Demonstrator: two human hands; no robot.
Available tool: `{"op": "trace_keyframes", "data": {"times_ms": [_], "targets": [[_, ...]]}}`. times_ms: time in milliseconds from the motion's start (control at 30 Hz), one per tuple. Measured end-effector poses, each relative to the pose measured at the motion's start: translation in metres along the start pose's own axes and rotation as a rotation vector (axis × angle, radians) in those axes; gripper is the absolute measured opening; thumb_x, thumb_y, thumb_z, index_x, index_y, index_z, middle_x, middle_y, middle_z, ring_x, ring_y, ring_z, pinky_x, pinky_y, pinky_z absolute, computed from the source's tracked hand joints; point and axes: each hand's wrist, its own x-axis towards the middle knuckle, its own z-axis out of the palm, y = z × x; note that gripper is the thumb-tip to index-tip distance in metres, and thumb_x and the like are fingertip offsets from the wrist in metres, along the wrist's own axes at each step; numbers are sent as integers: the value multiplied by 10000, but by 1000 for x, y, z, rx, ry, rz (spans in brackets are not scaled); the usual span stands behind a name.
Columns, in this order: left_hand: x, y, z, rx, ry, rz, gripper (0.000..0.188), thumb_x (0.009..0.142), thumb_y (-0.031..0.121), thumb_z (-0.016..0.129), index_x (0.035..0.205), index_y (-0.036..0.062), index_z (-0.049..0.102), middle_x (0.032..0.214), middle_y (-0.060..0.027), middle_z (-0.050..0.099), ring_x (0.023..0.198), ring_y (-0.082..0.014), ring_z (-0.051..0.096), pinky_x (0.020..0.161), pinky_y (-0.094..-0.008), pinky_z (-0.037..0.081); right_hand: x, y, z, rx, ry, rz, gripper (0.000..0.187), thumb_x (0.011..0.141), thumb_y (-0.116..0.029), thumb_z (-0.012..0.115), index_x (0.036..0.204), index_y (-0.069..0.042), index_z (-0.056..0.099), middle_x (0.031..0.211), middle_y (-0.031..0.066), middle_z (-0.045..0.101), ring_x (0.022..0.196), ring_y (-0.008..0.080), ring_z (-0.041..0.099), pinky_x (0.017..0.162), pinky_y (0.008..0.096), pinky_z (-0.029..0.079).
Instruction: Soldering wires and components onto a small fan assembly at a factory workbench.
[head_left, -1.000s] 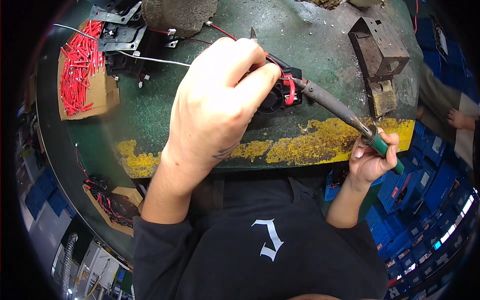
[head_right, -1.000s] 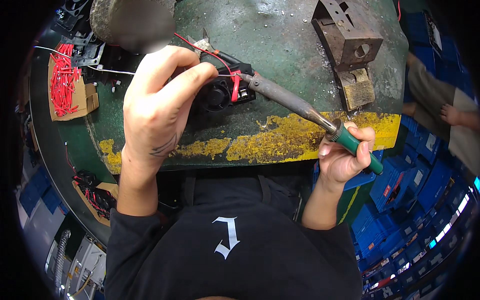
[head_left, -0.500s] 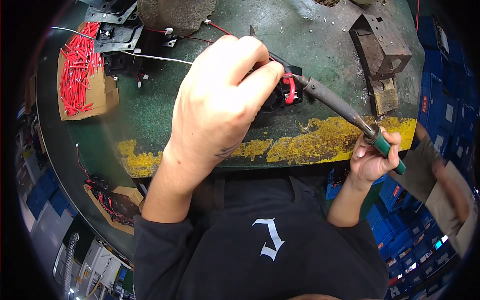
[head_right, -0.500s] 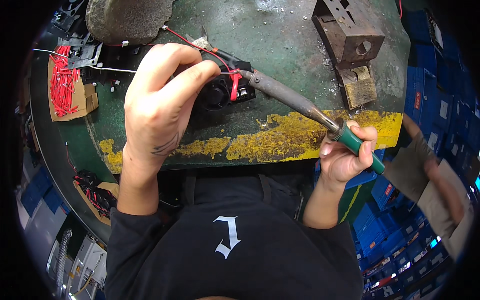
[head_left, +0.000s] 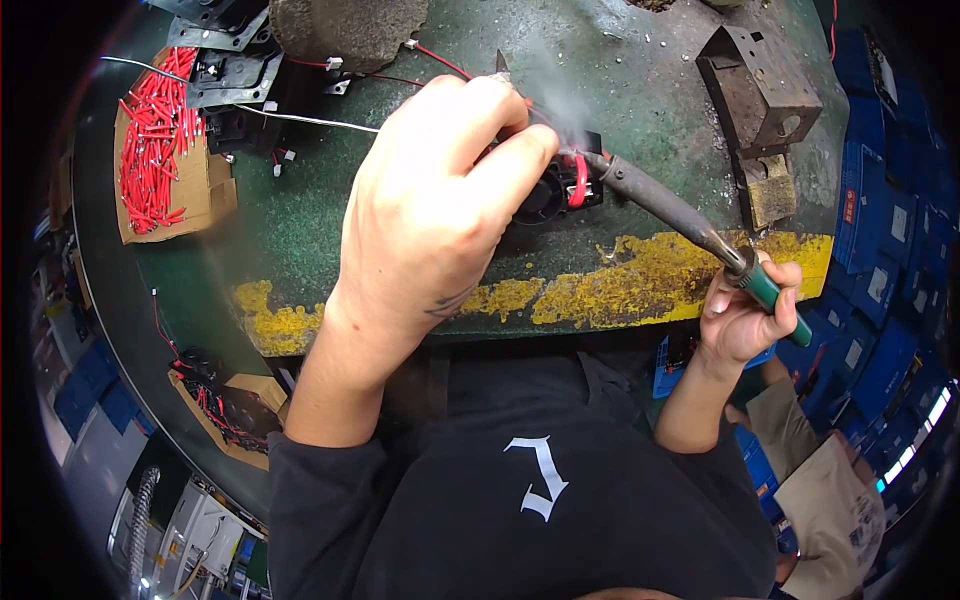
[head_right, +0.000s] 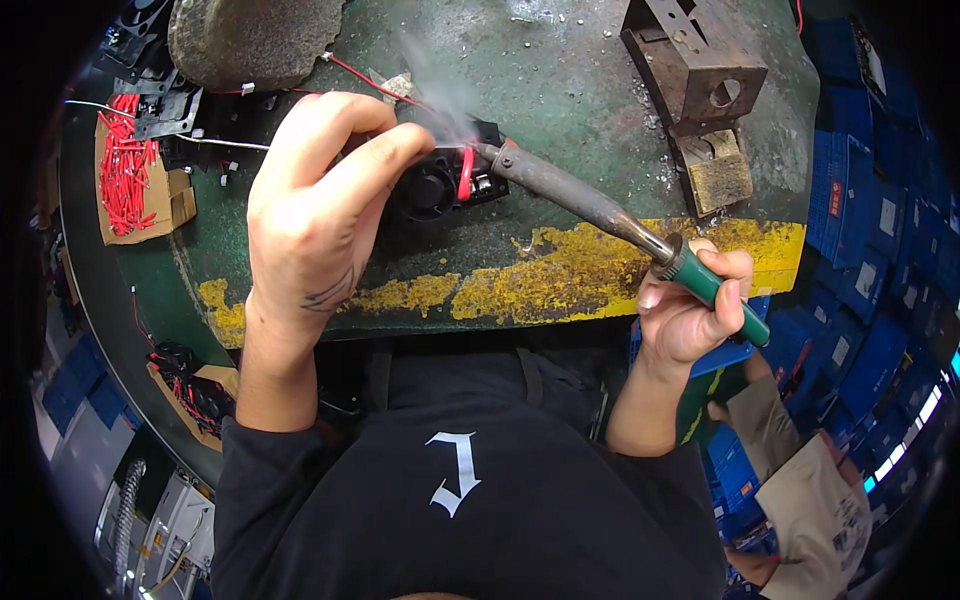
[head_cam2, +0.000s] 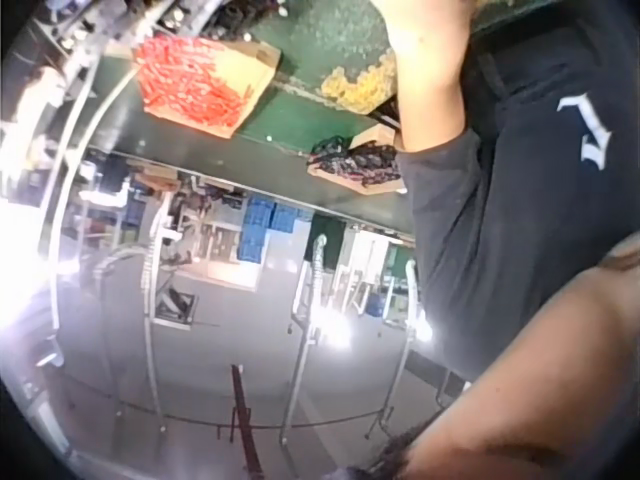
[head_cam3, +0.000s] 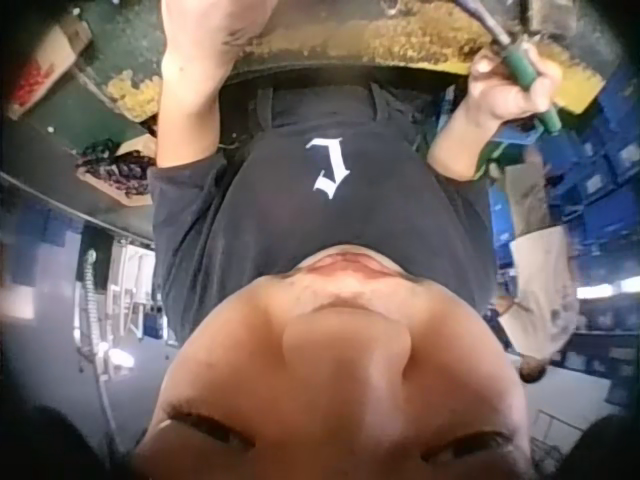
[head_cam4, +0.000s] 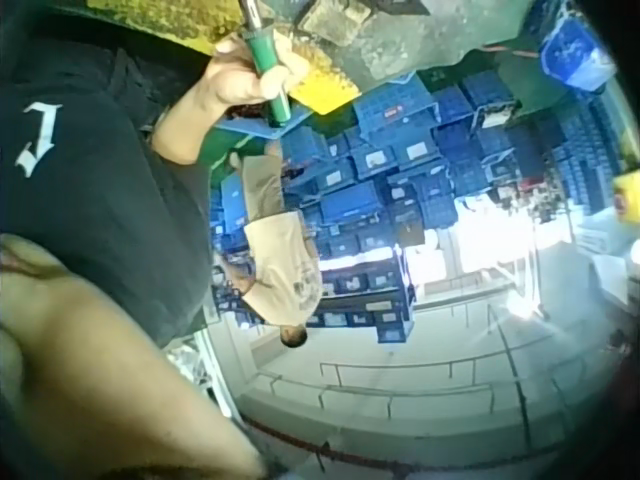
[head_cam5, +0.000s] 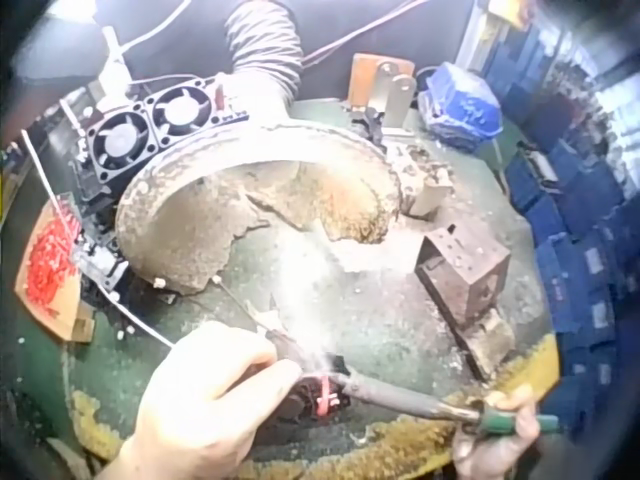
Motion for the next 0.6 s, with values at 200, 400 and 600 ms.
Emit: {"op": "trace_keyframes", "data": {"times_ms": [200, 400, 600], "targets": [[1, 0, 1, -7, 11, -2, 251, 629, -28, 739, 871, -9, 675, 816, -86, 575, 750, -250, 587, 655, -325, 484, 0, 1, 3, 0, 18, -10, 319, 937, -359, 532, 1003, -48, 555, 839, 203, 632, 457, 204, 554, 374, 259, 446], [1, -1, 2, -18, 18, 3, 240, 639, -30, 739, 869, -10, 673, 808, -85, 574, 736, -247, 582, 647, -321, 479, 0, 1, 2, 5, 10, -24, 329, 945, -364, 517, 997, -43, 568, 855, 219, 643, 441, 185, 528, 384, 240, 426], [0, 0, 2, -11, 8, -5, 238, 641, -32, 737, 868, -9, 671, 807, -87, 573, 731, -246, 578, 643, -321, 477, 0, 1, 2, -2, 9, -38, 325, 937, -352, 526, 1000, -36, 571, 854, 224, 643, 432, 181, 519, 380, 238, 417]]}}
